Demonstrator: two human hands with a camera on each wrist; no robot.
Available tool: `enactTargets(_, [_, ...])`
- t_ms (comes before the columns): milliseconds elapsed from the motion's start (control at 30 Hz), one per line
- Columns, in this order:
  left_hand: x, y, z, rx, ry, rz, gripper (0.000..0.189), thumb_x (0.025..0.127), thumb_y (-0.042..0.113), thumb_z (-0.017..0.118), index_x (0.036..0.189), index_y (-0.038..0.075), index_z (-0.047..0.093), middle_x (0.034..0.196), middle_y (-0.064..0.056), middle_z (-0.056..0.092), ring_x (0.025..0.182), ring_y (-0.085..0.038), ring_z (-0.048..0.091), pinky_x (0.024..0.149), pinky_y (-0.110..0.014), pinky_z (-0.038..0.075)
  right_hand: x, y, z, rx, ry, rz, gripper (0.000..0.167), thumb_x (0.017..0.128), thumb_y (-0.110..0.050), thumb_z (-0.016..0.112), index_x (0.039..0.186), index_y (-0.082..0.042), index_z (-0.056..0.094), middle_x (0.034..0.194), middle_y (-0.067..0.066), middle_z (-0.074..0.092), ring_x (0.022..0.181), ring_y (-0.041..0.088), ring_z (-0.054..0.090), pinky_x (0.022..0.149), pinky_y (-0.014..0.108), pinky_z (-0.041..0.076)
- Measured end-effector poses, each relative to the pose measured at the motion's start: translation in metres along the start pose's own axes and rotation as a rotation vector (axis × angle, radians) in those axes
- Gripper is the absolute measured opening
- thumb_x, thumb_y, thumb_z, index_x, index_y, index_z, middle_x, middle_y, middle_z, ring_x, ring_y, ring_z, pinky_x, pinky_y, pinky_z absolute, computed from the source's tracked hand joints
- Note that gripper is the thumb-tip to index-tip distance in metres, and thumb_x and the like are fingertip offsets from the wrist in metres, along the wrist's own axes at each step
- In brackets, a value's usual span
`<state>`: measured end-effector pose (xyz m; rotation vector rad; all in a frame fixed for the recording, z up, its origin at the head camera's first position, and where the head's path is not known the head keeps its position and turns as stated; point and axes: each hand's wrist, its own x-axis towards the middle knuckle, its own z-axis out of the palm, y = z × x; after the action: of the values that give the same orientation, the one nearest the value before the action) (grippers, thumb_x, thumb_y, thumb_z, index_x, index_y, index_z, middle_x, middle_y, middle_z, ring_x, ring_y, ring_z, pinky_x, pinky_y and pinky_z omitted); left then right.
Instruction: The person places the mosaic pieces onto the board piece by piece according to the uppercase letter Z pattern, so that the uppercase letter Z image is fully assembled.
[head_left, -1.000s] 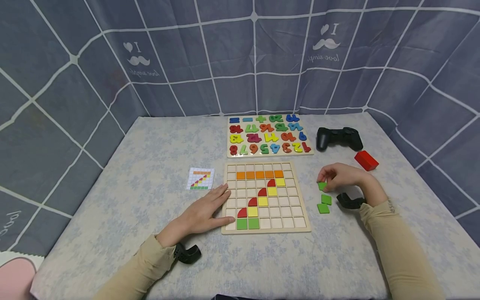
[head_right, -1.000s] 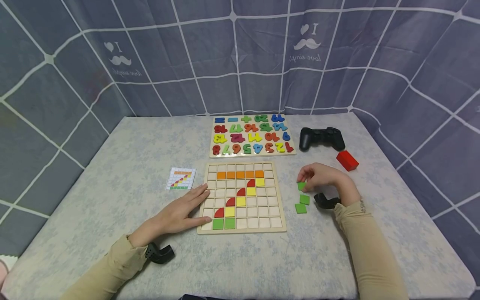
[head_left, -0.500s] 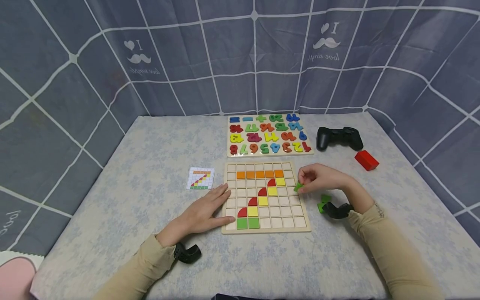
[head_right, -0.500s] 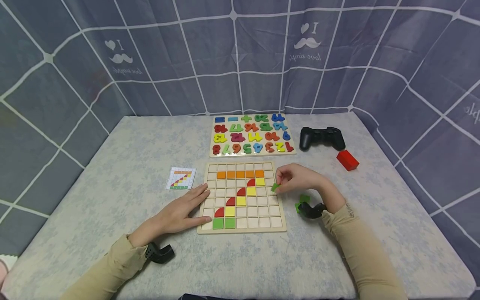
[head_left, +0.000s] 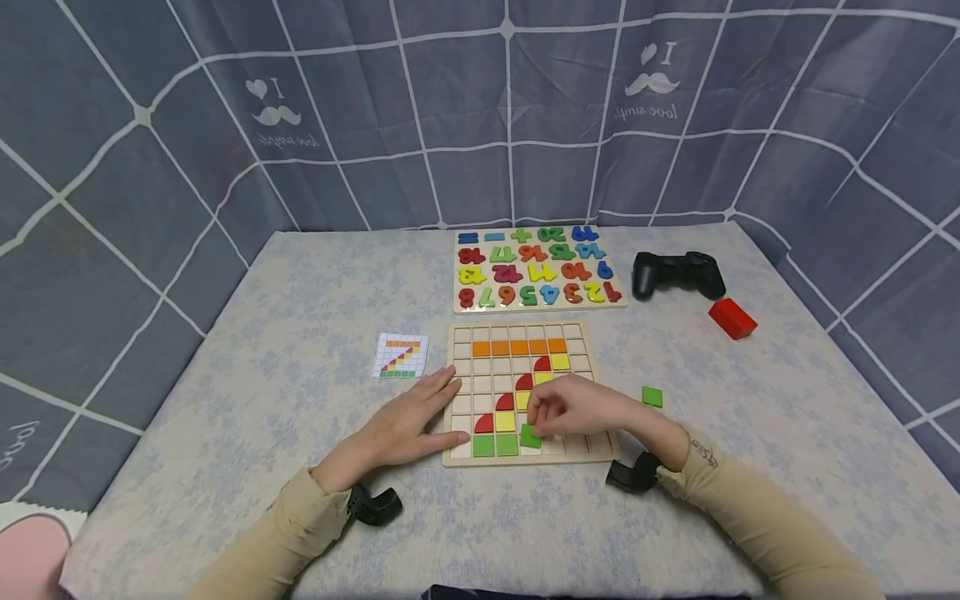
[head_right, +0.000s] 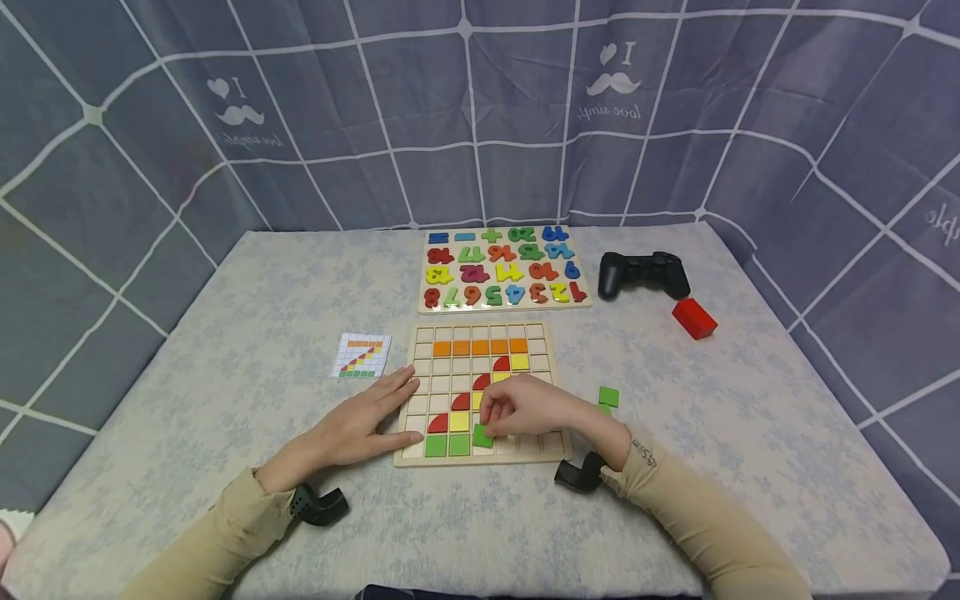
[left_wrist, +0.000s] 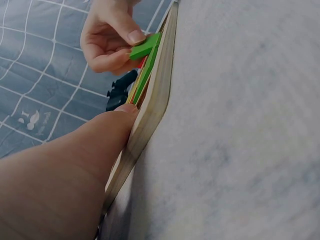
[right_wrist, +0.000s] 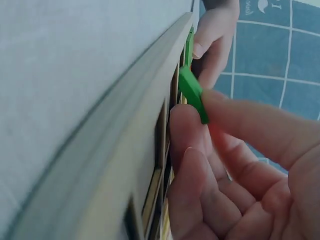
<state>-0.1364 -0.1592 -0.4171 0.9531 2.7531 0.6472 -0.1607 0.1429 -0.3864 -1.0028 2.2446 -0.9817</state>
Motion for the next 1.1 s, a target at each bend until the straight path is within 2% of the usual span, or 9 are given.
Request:
enactTargets(100, [0.000, -0.001, 0.000, 0.005, 0.004, 0.002, 0.084, 0.088, 0.059, 0.052, 0.149, 0.007, 0.026, 0.156, -0.006, 0.015, 0.142, -0.022, 0.012, 0.113, -0.041, 0.020, 0.000, -0.001, 0.004, -0.035, 0.004, -0.013, 0.005, 0.084, -0.018, 0.072, 0.086, -0.018, 0.068, 0.073, -0.011, 0.061, 0.066, 0.006, 0.057, 0.062, 0.024, 0.051])
enactTargets(233, [0.001, -0.001, 0.000, 0.012, 0.008, 0.004, 0.084, 0.088, 0.059, 0.052, 0.148, 0.007, 0.027, 0.156, -0.006, 0.016, 0.142, -0.022, 0.013, 0.113, -0.041, 0.021, -0.001, -0.004, 0.007, -0.142, 0.034, -0.017, 0.005, 0.082, -0.022, 0.075, 0.082, -0.023, 0.070, 0.075, -0.013, 0.058, 0.065, 0.004, 0.054, 0.059, 0.022, 0.049])
enactTargets(367, [0.000, -0.001, 0.000, 0.010, 0.019, 0.016, 0.083, 0.088, 0.058, 0.053, 0.148, 0.006, 0.027, 0.155, -0.008, 0.017, 0.142, -0.024, 0.014, 0.113, -0.042, 0.021, -0.004, -0.005, 0.000, -0.221, 0.060, 0.011, 0.009, 0.079, -0.026, 0.078, 0.082, -0.026, 0.070, 0.078, -0.010, 0.055, 0.066, 0.005, 0.051, 0.059, 0.023, 0.046])
enactTargets(667, [0.000, 0.000, -0.001, 0.018, 0.014, 0.013, 0.083, 0.089, 0.058, 0.052, 0.148, 0.006, 0.027, 0.155, -0.008, 0.016, 0.142, -0.024, 0.014, 0.113, -0.042, 0.021, -0.024, 0.014, -0.051, 0.020, -0.066, 0.080, 0.019, 0.080, -0.015, 0.075, 0.096, -0.006, 0.067, 0.078, -0.002, 0.057, 0.073, 0.015, 0.052, 0.063, 0.024, 0.045])
enactTargets(867, [0.001, 0.000, 0.000, 0.021, 0.001, 0.004, 0.084, 0.088, 0.059, 0.051, 0.149, 0.007, 0.026, 0.156, -0.006, 0.015, 0.142, -0.022, 0.012, 0.114, -0.040, 0.019, -0.038, 0.032, -0.076, 0.081, -0.087, 0.138, 0.024, 0.080, -0.013, 0.075, 0.099, -0.001, 0.066, 0.081, 0.003, 0.060, 0.075, 0.017, 0.054, 0.066, 0.023, 0.047])
enactTargets(1100, [0.001, 0.000, -0.001, 0.020, 0.001, 0.005, 0.083, 0.089, 0.059, 0.051, 0.148, 0.007, 0.026, 0.156, -0.007, 0.015, 0.142, -0.022, 0.012, 0.114, -0.040, 0.019, -0.050, 0.049, -0.092, 0.123, -0.086, 0.186, 0.026, 0.081, -0.012, 0.074, 0.102, 0.002, 0.065, 0.086, 0.007, 0.061, 0.077, 0.017, 0.055, 0.067, 0.024, 0.049])
